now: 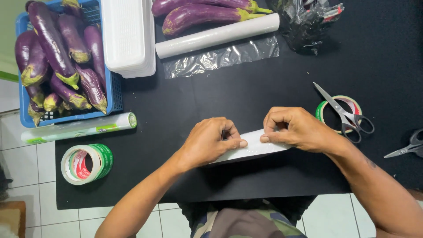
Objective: The person wraps an eggplant in plastic film on a white tray, using scissors to cut the film and adhesive tape to secure it.
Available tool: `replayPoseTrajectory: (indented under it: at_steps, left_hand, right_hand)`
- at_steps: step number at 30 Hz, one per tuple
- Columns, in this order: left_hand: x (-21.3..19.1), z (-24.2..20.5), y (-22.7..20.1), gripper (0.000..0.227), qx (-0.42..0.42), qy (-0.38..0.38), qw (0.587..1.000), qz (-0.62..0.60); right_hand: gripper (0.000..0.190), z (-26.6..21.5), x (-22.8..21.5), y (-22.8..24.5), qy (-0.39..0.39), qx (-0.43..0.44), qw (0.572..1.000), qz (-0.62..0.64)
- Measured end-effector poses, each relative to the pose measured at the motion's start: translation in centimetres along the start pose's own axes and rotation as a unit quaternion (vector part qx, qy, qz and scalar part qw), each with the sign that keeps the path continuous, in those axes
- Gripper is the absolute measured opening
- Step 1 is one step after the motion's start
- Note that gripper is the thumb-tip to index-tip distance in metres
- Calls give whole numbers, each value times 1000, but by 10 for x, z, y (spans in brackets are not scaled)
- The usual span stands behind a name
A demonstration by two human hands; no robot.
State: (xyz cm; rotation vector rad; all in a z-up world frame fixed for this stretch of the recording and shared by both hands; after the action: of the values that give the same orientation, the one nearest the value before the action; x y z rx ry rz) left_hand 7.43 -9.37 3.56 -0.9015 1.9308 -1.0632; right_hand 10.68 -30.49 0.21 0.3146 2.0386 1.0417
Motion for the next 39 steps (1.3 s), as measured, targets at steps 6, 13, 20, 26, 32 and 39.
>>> replayPoseTrajectory:
  at_steps: [6, 13, 20, 26, 32, 39]
  left_hand:
    - [3, -1, 3, 15, -37, 17, 999, -8]
    - [5, 3, 2, 15, -20, 33, 999, 12]
    - [6, 1, 3, 15, 33, 8, 995, 97]
    - [41, -32, -10, 33, 323, -161, 871, 334]
    - [53, -35, -5, 13, 384, -144, 843, 347]
    - [54, -32, 0, 30, 352, -136, 863, 336]
  right_hand:
    - [13, -1, 2, -5, 0, -6, 1000, -1]
    - [14, -1, 4, -8, -4, -3, 1000, -1]
    - [13, 3, 5, -11, -7, 1, 1000, 2]
    - [17, 8, 2, -13, -11, -8, 1000, -27]
    - [22, 17, 1, -20, 9, -33, 998, -59]
    - [26, 33, -4, -29, 75, 1, 997, -32]
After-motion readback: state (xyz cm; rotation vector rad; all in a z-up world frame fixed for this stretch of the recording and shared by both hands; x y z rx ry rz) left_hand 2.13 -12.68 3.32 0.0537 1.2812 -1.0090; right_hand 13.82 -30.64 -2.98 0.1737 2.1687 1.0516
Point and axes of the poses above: each hand's wrist, its own z-axis towards the middle knuckle, its own x-axis out of the palm, y = z × x, the point moved 4 cm from there along z, towards the middle knuckle, and after that the axes turned 15 degrees about -z, right-handed, at the moved point
